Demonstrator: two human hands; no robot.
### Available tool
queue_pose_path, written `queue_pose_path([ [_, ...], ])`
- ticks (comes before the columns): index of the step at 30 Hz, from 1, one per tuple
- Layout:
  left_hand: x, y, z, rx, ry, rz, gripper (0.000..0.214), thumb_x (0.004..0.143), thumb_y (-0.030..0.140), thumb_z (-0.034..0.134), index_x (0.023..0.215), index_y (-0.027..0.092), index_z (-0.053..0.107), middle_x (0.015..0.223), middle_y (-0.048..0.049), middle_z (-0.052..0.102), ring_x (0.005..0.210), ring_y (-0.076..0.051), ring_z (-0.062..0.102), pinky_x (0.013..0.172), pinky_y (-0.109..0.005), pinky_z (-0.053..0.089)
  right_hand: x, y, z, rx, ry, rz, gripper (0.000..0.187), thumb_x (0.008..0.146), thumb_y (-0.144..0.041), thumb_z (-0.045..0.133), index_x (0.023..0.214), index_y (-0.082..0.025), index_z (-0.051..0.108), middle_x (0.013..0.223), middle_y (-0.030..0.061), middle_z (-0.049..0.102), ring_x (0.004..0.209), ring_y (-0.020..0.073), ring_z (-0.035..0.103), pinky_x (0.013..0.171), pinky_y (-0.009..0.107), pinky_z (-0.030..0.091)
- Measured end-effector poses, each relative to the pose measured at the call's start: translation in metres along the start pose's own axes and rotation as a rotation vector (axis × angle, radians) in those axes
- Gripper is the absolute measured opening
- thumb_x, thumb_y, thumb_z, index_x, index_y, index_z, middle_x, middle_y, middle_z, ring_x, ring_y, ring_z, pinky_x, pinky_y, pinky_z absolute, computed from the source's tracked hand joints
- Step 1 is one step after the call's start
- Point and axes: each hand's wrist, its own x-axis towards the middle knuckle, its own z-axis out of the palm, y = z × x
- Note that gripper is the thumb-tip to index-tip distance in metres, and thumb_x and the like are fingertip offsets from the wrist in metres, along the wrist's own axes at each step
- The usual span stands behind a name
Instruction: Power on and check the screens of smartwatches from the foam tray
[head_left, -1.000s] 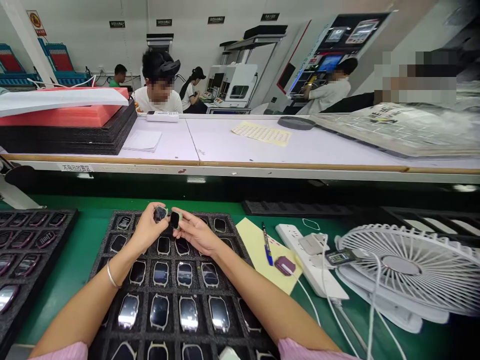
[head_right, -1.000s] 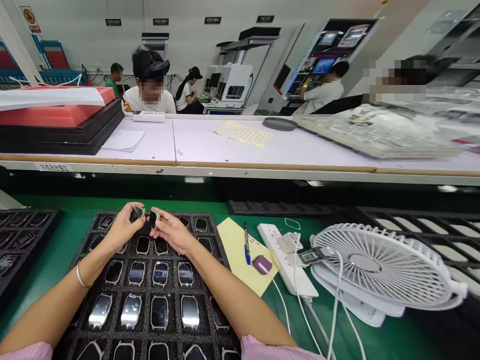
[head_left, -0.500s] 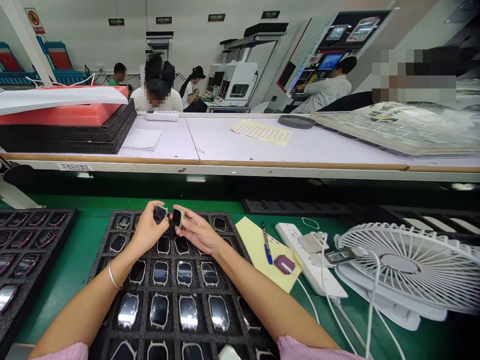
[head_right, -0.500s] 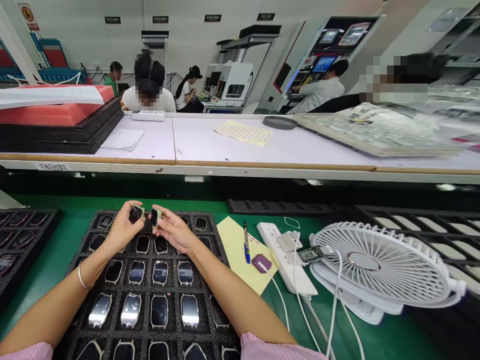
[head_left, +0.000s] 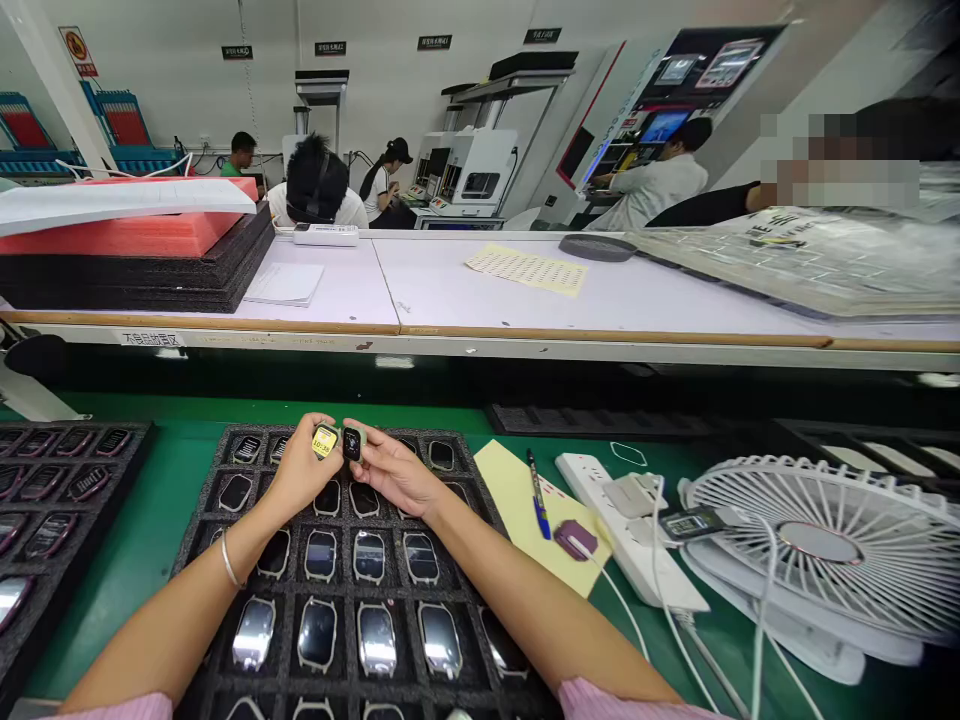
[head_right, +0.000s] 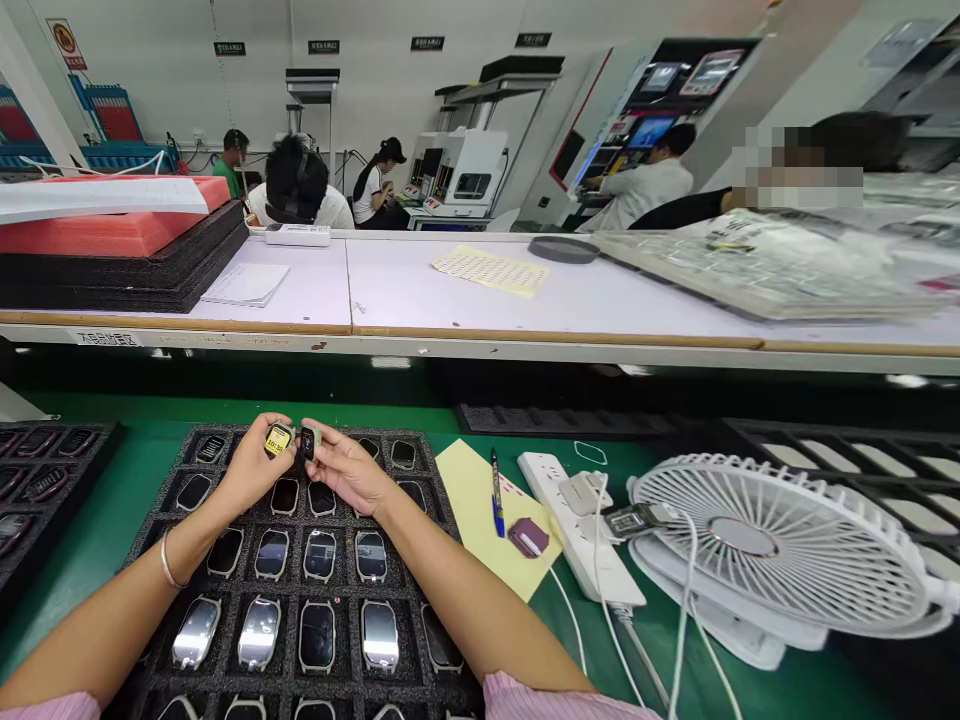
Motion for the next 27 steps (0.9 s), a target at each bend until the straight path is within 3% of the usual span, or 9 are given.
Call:
queue_pose_path([
  [22, -0.003, 0.006, -0.002, -0.013, 0.021, -0.043, 0.031, 0.074, 0.026, 0.061, 0.103, 0.021, 0.052, 0.083, 0.0003, 0.061, 0.071, -0.016, 0.058, 0.069, -0.028, 0.043, -0.003, -0.002, -0.001, 0.012, -0.045, -0.013, 0.054, 0.074, -0.032, 0.085, 0.124, -0.026, 0.067, 0.108, 0.0043, 0.072, 0.073, 0.0128, 0.064, 0.075, 0.030, 0.051],
  [27, -0.007, 0.012, -0.002, -0.044, -0.013, -0.042, 0.031, 0.075, 0.027, 0.060, 0.105, 0.020, 0.052, 0.085, -0.0003, 0.062, 0.075, -0.017, 0.059, 0.071, -0.030, 0.045, -0.005, -0.003, 0.000, 0.016, -0.087, -0.019, 0.052, 0.077, -0.031, 0.084, 0.126, -0.024, 0.067, 0.097, 0.0025, 0.071, 0.072, 0.0128, 0.064, 0.074, 0.030, 0.051],
])
